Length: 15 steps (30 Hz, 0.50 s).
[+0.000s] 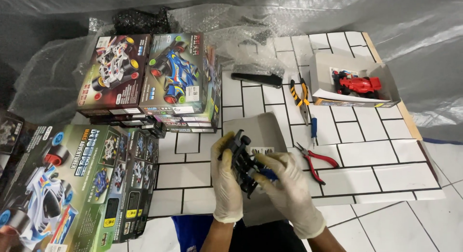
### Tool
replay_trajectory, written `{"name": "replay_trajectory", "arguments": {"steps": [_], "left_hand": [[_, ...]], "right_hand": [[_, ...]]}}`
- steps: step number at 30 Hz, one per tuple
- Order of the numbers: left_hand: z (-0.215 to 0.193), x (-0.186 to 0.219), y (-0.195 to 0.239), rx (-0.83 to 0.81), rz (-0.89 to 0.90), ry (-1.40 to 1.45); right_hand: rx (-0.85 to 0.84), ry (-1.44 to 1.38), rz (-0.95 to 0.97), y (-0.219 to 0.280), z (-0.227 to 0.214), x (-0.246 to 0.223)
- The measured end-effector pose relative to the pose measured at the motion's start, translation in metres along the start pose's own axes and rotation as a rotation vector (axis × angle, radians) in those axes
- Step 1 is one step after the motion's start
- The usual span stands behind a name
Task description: The person assembles a blue toy car by attaching wheels and other components to the chassis. They use a screwdriver to tighten screws and pliers to adjust parts. The person also handles a red toy car and places the assembled blue car into a box.
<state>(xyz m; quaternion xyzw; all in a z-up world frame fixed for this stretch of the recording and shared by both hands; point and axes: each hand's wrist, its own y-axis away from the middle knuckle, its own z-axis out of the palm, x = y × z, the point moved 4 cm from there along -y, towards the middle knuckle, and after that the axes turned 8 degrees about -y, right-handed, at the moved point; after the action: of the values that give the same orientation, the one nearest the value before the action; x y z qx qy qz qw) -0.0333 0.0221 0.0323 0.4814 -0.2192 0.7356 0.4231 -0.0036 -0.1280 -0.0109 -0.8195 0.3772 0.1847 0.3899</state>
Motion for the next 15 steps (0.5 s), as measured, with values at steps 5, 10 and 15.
{"name": "replay_trajectory", "arguments": {"steps": [5,10,15], "left_hand": [[0.002,0.003,-0.003,-0.083,0.042,-0.245],[0.0,0.019,-0.007,-0.147,-0.121,-0.278],[0.008,0.042,0.005,-0.533,-0.07,-0.344]], "right_hand": [[-0.094,0.046,-0.131,-0.028,0.004,-0.019],[-0.119,0.226,-0.29,-0.035,0.002,-0.017],[0.022,0.006,-0.383,-0.046,-0.026,-0.022]]}}
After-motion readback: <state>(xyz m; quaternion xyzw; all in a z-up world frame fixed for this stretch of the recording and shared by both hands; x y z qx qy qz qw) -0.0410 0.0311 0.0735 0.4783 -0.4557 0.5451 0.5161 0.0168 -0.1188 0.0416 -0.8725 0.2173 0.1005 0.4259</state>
